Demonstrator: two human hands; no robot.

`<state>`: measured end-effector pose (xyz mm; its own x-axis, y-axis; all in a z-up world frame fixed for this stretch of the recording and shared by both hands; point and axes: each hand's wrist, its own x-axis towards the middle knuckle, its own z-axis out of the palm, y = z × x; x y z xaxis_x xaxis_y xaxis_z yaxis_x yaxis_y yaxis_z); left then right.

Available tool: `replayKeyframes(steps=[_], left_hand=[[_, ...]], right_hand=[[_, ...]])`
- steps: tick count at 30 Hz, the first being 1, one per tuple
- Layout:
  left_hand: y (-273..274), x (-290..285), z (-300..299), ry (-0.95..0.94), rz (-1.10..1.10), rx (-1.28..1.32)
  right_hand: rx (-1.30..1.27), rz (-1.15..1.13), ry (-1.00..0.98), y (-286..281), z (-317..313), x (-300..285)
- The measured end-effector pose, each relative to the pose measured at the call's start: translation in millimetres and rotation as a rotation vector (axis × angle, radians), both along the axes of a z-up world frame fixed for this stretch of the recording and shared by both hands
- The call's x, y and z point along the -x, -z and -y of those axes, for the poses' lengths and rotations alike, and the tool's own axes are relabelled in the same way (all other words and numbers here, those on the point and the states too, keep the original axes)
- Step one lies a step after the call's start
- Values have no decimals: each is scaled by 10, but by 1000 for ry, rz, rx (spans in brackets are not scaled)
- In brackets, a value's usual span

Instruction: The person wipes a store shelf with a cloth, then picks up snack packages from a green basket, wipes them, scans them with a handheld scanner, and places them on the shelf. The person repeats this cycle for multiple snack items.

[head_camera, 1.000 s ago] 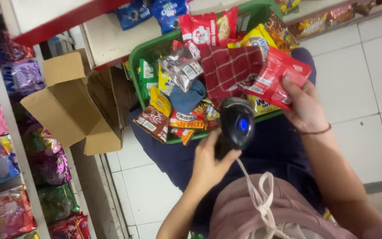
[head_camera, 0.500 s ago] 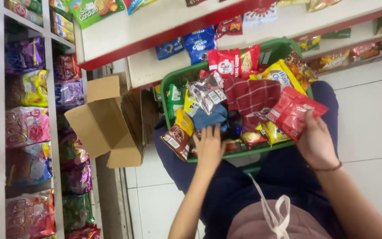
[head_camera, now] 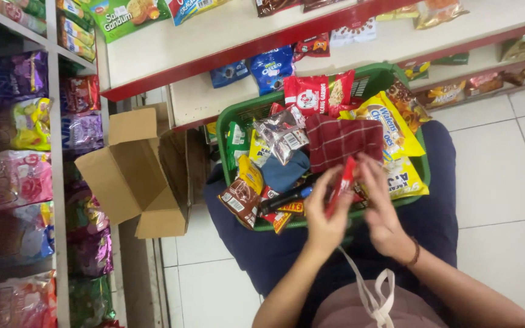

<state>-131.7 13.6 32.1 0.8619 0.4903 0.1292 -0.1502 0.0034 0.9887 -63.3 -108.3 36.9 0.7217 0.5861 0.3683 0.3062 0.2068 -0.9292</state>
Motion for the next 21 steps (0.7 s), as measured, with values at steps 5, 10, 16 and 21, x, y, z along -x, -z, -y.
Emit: replayKeyframes(steps=[5,10,16,21], left_hand=[[88,-86,-328,-6,1,-220],[-99,-311,-733,-152,27,-222],[-97,-544,-1514,-287,-154,-272],[311,-1218,-2222,-314,-201,-637]], right_hand=[[244,-112,5,-156,-113,-358],[341,-535,-269,147,-215,-783],[147,-741,116,112,-775,-2218],[386,-343,230,796,-1283,-3294]])
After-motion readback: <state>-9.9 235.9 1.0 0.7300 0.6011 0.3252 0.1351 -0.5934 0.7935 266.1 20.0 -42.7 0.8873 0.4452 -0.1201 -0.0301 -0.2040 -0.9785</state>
